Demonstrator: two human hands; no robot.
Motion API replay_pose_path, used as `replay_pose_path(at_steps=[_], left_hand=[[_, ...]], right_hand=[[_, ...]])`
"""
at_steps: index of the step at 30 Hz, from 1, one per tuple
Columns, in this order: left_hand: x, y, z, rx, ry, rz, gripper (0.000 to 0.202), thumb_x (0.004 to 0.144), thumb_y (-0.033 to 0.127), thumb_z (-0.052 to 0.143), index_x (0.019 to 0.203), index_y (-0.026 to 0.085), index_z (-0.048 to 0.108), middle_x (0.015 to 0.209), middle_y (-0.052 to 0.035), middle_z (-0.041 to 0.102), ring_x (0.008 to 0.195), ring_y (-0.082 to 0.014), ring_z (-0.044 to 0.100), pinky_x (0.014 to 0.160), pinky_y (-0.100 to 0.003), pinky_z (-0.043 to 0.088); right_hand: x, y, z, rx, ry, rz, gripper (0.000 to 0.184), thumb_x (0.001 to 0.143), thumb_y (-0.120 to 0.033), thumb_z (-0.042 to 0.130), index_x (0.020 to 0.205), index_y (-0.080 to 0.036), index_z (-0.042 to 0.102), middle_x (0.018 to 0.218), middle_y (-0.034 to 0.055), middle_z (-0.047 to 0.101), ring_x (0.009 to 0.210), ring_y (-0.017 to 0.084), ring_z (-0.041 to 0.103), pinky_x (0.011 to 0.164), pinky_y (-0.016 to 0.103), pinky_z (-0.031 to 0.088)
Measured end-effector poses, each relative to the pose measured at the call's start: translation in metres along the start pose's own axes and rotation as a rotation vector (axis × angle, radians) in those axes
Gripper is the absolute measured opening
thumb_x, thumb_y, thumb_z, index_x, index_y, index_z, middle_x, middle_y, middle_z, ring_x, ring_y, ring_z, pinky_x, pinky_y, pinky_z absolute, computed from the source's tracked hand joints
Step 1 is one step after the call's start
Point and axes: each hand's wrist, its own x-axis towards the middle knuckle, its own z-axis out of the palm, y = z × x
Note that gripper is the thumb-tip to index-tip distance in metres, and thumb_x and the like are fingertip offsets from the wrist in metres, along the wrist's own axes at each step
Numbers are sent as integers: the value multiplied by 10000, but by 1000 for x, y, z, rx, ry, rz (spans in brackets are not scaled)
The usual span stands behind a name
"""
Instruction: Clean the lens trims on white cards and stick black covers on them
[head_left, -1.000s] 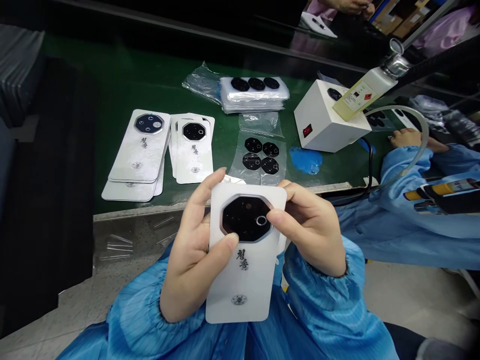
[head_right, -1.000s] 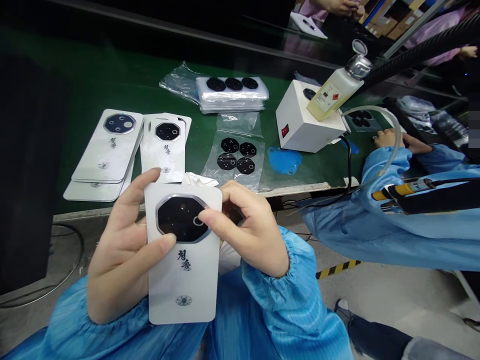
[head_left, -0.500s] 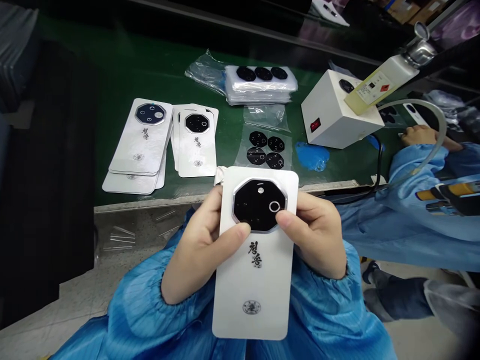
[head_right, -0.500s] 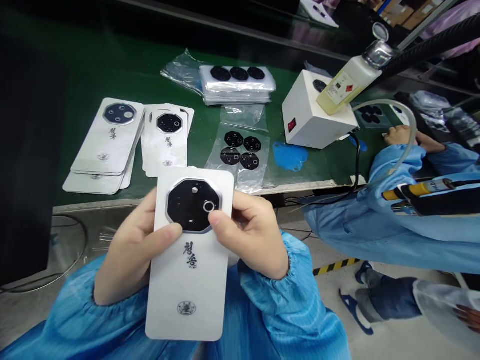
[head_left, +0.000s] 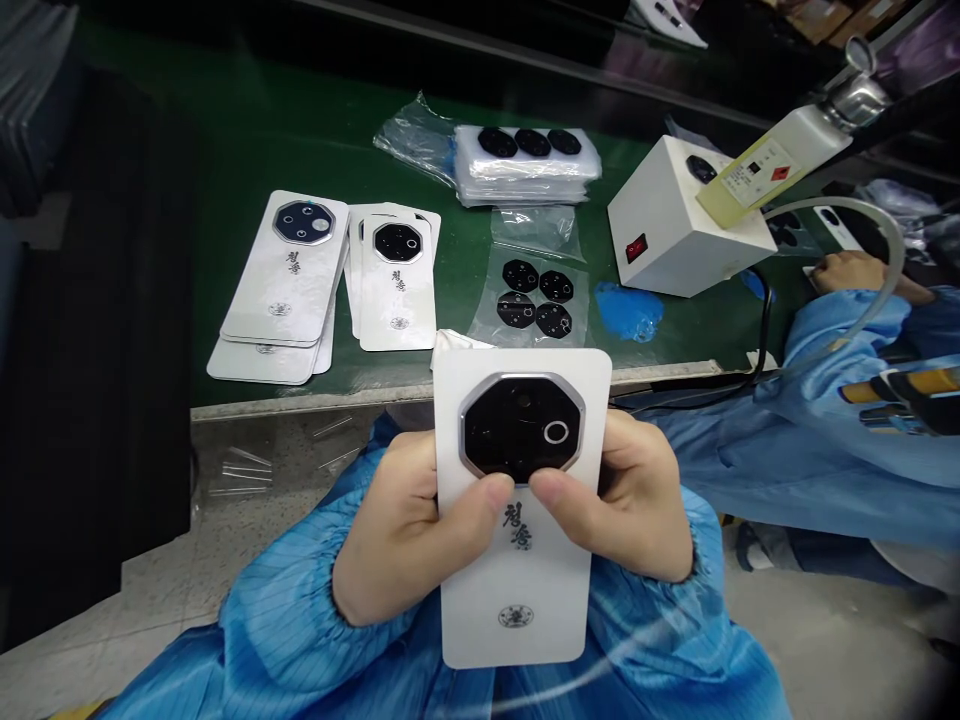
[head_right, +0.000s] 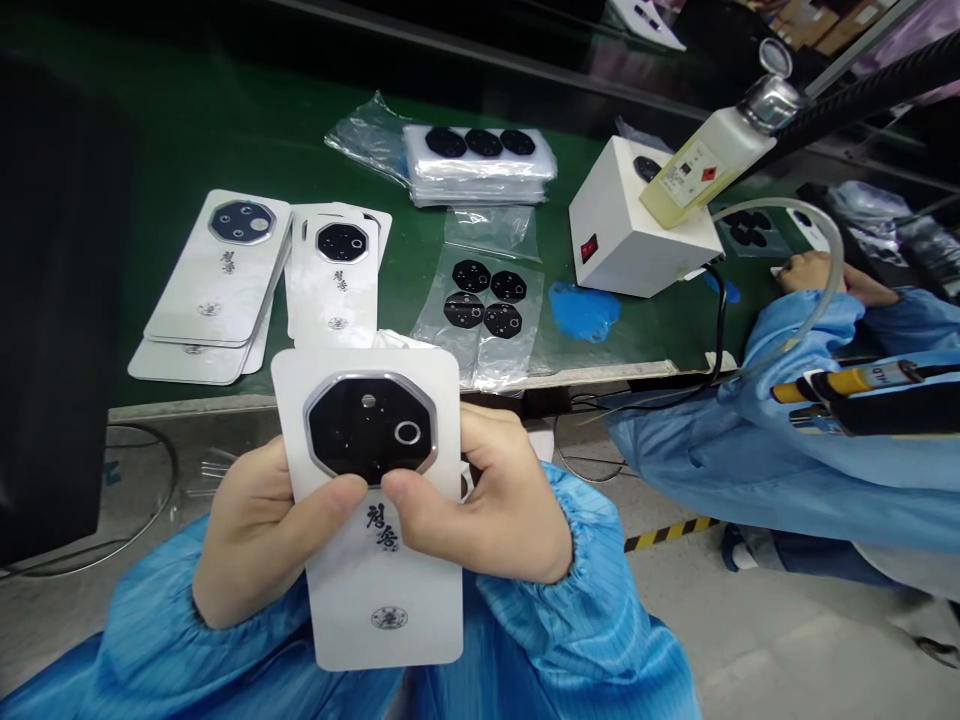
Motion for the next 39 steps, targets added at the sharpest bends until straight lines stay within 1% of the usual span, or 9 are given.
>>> replay_pose_path(at_steps=[8, 13, 16, 19, 21, 26, 29, 33, 39], left_hand=[[0, -6, -2, -22, -51, 48, 208, 875, 324, 491, 722, 214, 580, 578, 29, 529, 513, -106, 485, 461, -219, 390], [4, -17, -4, -103, -58, -77, 300, 870, 417, 486, 708, 183, 582, 597, 3, 565, 535, -119, 505, 464, -221, 396], [8, -23, -4, -86, -22, -157, 280, 854, 421, 512, 810, 165, 617, 685, -22, 621, 603, -141, 536, 507, -232, 418], [10, -28, -5, -15, -26, -163, 184, 801, 323, 603, 886, 162, 628, 803, -40, 670, 727, -179, 589, 631, -263, 474], [9, -29, -7, 13, -17, -169, 171, 792, 310, 612, 877, 161, 612, 801, -42, 671, 723, -180, 599, 635, -268, 481], [15, -31, -27, 112, 187, -130, 193, 830, 342, 575, 887, 159, 562, 698, -7, 583, 616, -116, 541, 547, -219, 420], [33, -34, -50, 217, 382, -63, 223, 846, 337, 559, 983, 163, 537, 728, 3, 575, 665, -120, 561, 607, -234, 440], [63, -42, -76, 416, 623, 2, 223, 857, 290, 562, 1020, 140, 544, 809, -9, 600, 753, -150, 597, 720, -331, 493], [75, -48, -87, 669, 731, -15, 241, 869, 300, 557, 1040, 131, 569, 898, -35, 626, 780, -154, 614, 747, -366, 521]], right_hand=[[1, 1, 1, -34, -1, -2, 108, 708, -142, 603, 632, -188, 542, 603, -28, 529, 535, 87, 486, 446, 187, 406], [6, 7, 1, -23, 4, 55, 129, 704, -173, 579, 591, -178, 517, 572, -27, 517, 503, 80, 458, 427, 188, 381], [8, 17, -1, -31, 66, 116, 114, 709, -222, 581, 619, -169, 534, 567, -20, 531, 499, 86, 461, 425, 193, 378], [10, 33, -3, 7, 148, 180, 153, 724, -293, 606, 660, -164, 554, 588, -11, 551, 505, 94, 463, 435, 207, 380], [14, 46, -4, 64, 200, 243, 213, 729, -366, 629, 703, -163, 570, 621, -4, 564, 528, 103, 470, 454, 218, 388], [28, 72, -6, 154, 204, 314, 328, 767, -479, 597, 815, -155, 577, 677, -5, 540, 557, 86, 445, 482, 211, 370], [35, 78, -7, 151, 155, 304, 368, 785, -515, 546, 875, -158, 557, 671, -24, 506, 496, 58, 399, 461, 204, 349], [36, 78, -9, 112, 117, 284, 337, 793, -478, 527, 926, -170, 539, 692, -32, 482, 495, 50, 397, 459, 196, 351], [32, 82, -12, -65, 38, 196, 238, 842, -386, 460, 930, -172, 518, 654, -36, 459, 513, 71, 418, 476, 210, 380]])
